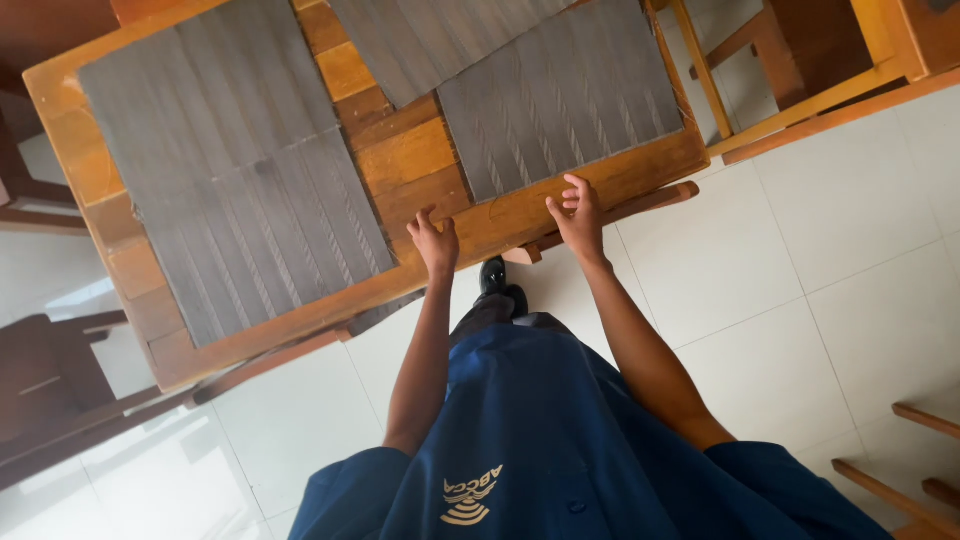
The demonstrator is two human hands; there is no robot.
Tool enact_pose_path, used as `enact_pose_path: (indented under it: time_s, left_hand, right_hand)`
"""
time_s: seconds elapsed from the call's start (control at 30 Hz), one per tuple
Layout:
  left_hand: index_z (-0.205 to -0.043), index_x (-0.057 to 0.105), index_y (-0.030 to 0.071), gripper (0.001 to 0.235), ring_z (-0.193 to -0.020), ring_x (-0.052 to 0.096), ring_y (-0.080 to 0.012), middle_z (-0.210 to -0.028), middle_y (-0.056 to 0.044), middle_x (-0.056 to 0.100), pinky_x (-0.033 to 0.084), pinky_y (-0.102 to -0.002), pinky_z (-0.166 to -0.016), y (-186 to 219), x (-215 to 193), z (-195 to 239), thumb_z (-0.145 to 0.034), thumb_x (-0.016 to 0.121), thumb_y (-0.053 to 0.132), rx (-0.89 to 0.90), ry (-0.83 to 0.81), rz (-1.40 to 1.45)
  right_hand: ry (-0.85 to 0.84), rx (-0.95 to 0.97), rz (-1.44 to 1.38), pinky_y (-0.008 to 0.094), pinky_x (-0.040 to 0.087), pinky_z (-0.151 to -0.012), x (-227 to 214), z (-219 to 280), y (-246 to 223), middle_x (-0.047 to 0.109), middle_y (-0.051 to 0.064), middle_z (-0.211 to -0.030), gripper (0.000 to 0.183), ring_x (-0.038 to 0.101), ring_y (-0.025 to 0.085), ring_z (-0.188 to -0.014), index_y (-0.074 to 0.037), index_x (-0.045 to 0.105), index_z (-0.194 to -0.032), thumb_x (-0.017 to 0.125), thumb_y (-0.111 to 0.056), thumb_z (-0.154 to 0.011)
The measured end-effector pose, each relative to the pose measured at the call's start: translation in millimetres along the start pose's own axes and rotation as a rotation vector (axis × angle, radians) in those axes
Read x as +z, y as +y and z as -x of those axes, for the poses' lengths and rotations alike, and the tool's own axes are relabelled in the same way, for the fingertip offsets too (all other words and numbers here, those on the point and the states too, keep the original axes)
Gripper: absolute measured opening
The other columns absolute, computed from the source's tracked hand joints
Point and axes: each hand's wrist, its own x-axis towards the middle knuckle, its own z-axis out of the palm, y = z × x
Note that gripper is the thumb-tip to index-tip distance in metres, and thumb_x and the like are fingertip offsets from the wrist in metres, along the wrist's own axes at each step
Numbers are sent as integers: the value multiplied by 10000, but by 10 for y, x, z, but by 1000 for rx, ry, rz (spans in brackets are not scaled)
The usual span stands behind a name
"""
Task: Arranging and aligning placemats on a wooden dining table in a restaurant.
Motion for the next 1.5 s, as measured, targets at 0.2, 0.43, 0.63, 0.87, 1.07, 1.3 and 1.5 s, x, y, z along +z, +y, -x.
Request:
enact_pose_path:
  time_s: [0.2, 0.43, 0.63, 0.87, 1.07, 1.3, 1.5]
  left_hand:
    - [-1333, 585, 115, 460, -1189, 527, -428, -1334, -220, 472, 434, -504, -1040, 56, 292, -292, -882, 670, 140, -49, -44, -19]
    - [-1351, 566, 83, 511, -1208, 502, -447, -1339, -235, 464, 419, -506, -1069, 56, 568, -569, -861, 698, 147, -30, -77, -68]
    - [-1359, 555, 102, 558, -1228, 472, -463, -1363, -234, 460, 402, -527, -1071, 129, 746, -729, -851, 765, 196, -24, 1, -53]
    - [-1352, 535, 132, 583, -1257, 454, -438, -1362, -172, 478, 450, -545, -1014, 582, 1048, -603, -834, 766, 270, -192, 56, -277]
    - [-1366, 454, 58, 691, -1272, 432, -418, -1350, -182, 436, 482, -598, -903, 1104, 1215, -347, -802, 785, 281, -290, 92, -504]
    - [-1311, 483, 52, 689, -1230, 477, -395, -1365, -176, 438, 498, -566, -899, 1088, 1169, -331, -785, 876, 263, -307, 130, -590]
    - [-1297, 552, 129, 625, -1223, 524, -383, -1276, -125, 524, 503, -529, -918, 1105, 1094, -5, -778, 890, 216, -204, 214, -469]
  right_hand:
    - [-4, 19, 113, 349, 556, -860, 4, -387, 104, 585, 93, -1153, 546, 617, 189, -954, -115, 560, -1394, 810, -233, -924]
    - [26, 32, 178, 384, 548, -888, -49, -717, 218, 549, 137, -1223, 549, 617, 222, -1001, -117, 568, -1378, 833, -248, -916]
    - [-9, 48, 182, 388, 555, -911, -107, -1045, 427, 531, 148, -1258, 564, 621, 231, -1012, -141, 568, -1372, 823, -284, -889]
    - [-116, 25, 216, 403, 544, -911, -460, -1522, 715, 532, 147, -1265, 563, 620, 244, -1049, -133, 568, -1385, 824, -289, -909]
    - [-155, 43, 201, 407, 546, -922, -894, -1981, 1007, 507, 134, -1272, 568, 606, 249, -1046, -143, 570, -1383, 822, -299, -900]
    - [4, 102, 572, 548, 473, -906, -1295, -2382, 1346, 377, 148, -1364, 579, 425, 382, -1225, -155, 568, -1302, 872, -262, -822]
    - [-72, -15, 644, 506, 501, -945, -1303, -2176, 1419, 410, 159, -1349, 722, 483, 387, -1180, -108, 469, -1398, 853, -256, -805]
